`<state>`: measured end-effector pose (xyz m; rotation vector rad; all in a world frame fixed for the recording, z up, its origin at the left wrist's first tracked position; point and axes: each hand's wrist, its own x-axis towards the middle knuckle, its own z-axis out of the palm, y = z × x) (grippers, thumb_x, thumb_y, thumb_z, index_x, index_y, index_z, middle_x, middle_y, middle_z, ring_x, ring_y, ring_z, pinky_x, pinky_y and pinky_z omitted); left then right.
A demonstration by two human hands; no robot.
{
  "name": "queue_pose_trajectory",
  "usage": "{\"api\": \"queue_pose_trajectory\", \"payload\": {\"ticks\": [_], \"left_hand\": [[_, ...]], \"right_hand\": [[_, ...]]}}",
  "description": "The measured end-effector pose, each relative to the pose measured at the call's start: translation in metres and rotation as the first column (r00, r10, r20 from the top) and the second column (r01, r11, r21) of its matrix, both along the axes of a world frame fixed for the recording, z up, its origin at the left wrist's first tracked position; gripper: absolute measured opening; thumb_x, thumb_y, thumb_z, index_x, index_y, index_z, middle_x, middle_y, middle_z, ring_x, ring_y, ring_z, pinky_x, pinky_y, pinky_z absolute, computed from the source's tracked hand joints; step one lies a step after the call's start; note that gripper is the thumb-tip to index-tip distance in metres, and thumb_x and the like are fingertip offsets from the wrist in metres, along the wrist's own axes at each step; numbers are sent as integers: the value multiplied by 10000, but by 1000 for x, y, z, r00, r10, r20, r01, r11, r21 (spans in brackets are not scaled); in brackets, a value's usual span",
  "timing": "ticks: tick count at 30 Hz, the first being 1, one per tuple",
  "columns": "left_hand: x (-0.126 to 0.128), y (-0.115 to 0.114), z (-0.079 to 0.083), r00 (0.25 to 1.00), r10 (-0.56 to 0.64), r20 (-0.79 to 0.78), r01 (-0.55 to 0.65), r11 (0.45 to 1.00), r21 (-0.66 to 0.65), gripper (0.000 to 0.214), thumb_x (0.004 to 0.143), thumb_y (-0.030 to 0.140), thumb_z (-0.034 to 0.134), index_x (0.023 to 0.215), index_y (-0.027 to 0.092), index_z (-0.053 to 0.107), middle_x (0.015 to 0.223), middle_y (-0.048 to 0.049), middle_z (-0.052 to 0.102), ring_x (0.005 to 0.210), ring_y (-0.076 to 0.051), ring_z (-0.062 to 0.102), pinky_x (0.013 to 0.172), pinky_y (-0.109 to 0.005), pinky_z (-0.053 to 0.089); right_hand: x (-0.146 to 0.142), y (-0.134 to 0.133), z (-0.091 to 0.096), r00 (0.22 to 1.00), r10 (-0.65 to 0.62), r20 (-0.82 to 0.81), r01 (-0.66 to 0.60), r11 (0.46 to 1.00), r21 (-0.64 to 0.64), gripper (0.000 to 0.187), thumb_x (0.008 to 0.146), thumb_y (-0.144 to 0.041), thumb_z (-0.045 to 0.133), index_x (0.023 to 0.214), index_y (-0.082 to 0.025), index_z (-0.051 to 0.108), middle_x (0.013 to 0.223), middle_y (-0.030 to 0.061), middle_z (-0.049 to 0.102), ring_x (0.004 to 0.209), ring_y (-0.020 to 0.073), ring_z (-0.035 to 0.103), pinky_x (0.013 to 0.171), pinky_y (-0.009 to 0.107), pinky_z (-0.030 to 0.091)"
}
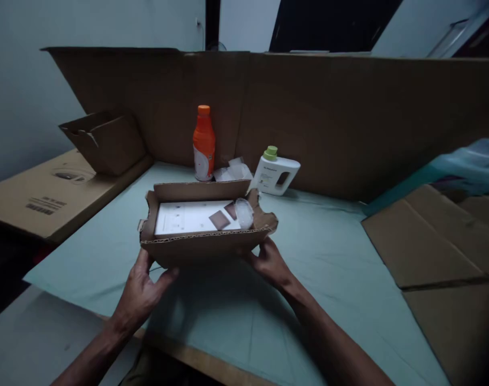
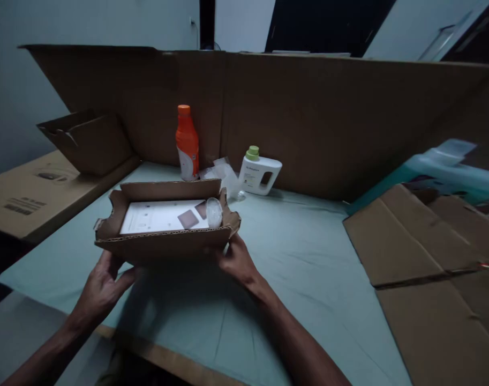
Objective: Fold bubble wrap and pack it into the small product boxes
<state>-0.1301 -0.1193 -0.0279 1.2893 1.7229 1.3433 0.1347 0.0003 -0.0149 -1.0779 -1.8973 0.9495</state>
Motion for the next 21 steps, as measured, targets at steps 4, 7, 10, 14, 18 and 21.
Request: {"api": "queue_pose_trajectory", "payload": {"ticks": [4, 7, 10, 14, 18, 21], "left_hand": [[-18, -21, -27, 999, 4, -48, -6, 999, -44, 641, 840, 478, 671, 1391, 212, 476, 1378, -141, 604, 1298, -315, 567, 1059, -448, 474], [-24, -22, -46, 997, -27, -77, 25, 999, -35, 694, 851, 469, 661, 1451, 216, 421, 1435, -154, 556, 1305, -315, 562, 1084, -478, 466], [-21, -14, -53, 988, -108, -115, 109, 994, 1, 673, 860, 460, 637, 1447, 192, 447, 1440, -171, 551, 1321, -333, 543, 1107, -502, 447], [-18, -2, -58, 994, -61, -91, 63, 998, 21, 628, 902, 439, 581, 1457, 185, 431, 1477, -183, 514, 1350, -329, 512, 1114, -500, 439], [-58, 5, -61, 978, 205, -35, -205, 979, 4, 604, 896, 474, 564, 1406, 172, 448, 1394, -181, 576, 1264, -315, 580, 1082, -492, 461], [-120, 8, -48, 892, 444, -81, -447, 895, -17, 623, 853, 554, 574, 1324, 155, 486, 1277, -175, 637, 1190, -328, 616, 1031, -495, 487]], "right_hand": [[-6, 11, -11, 996, 88, 4, -88, 996, -19, 556, 794, -439, 677, 1272, -165, 597, 1252, 146, 683, 1098, 305, 657, 965, 461, 531], [5, 3, -20, 997, 62, 37, -61, 998, -26, 573, 826, -433, 648, 1330, -186, 533, 1292, 144, 661, 1058, 279, 672, 885, 417, 567], [9, -6, -33, 998, 2, 70, 8, 989, -148, 615, 800, -483, 666, 1319, -195, 503, 1182, 133, 700, 906, 271, 708, 737, 390, 590], [-15, 2, -42, 996, -7, 85, 34, 946, -323, 541, 826, -538, 641, 1228, -200, 510, 833, 45, 705, 696, 237, 686, 655, 365, 578], [-93, 37, -21, 990, 132, 44, -123, 978, -168, 545, 814, -466, 650, 1274, -201, 526, 1086, 94, 697, 869, 241, 685, 751, 359, 580], [-187, 73, 1, 940, 341, -9, -341, 939, -42, 627, 803, -350, 623, 1394, -195, 488, 1288, 112, 641, 1060, 260, 640, 860, 376, 566]]}}
